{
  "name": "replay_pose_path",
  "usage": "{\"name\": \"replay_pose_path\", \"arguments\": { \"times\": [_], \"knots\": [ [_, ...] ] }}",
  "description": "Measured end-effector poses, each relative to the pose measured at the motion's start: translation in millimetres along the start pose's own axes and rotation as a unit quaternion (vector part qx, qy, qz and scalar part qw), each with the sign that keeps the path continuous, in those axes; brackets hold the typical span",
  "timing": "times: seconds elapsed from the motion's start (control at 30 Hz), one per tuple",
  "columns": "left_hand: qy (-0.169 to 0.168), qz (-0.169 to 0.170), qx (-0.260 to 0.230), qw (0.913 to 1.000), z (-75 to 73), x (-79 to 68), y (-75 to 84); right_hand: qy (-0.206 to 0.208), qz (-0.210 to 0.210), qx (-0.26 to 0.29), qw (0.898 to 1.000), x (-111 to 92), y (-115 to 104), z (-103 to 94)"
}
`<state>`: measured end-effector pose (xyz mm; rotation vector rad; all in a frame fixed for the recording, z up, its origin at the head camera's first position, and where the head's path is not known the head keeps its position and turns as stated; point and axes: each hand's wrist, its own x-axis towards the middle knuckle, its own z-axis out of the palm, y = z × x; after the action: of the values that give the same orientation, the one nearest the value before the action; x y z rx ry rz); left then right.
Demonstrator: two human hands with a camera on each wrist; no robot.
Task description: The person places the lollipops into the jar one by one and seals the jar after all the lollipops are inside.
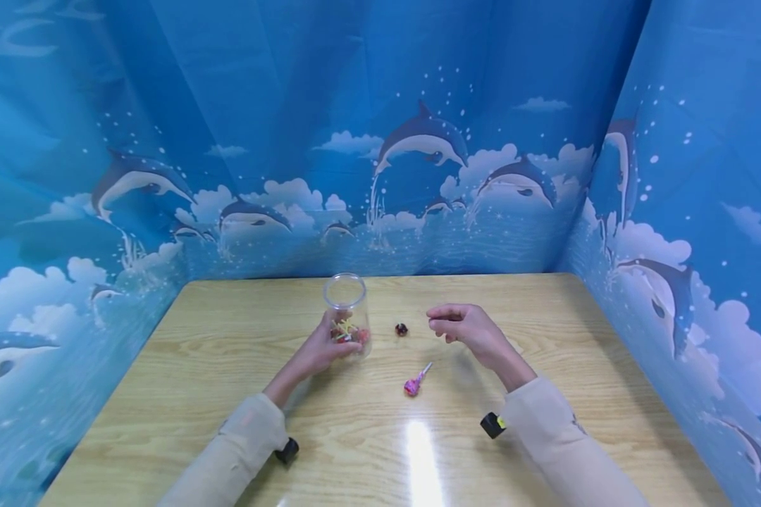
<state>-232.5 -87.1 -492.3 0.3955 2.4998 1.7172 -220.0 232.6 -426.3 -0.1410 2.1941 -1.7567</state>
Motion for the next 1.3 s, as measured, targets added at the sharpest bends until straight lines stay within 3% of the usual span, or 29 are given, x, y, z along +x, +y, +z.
{"name": "replay_pose_path", "arguments": {
  "times": [0.33, 0.83, 1.03, 1.3],
  "knots": [
    [-0.004, 0.002, 0.008, 1.0, -1.1, 0.4, -1.5, 0.012, 0.019, -0.017, 1.0, -7.8, 29.9, 3.3],
    [-0.008, 0.01, 0.022, 0.9997, -1.4, 0.7, -5.5, -0.005, -0.029, -0.08, 0.996, -14.9, 60.7, 23.7],
    [-0.01, 0.002, 0.021, 0.9997, -0.8, 0.1, -5.5, -0.019, -0.039, -0.131, 0.99, -12.4, 64.7, 28.3],
    [-0.009, -0.002, 0.007, 0.9999, -0.7, 0.1, -5.1, -0.012, -0.08, -0.234, 0.969, -8.5, 65.7, 32.7]
  ]
}}
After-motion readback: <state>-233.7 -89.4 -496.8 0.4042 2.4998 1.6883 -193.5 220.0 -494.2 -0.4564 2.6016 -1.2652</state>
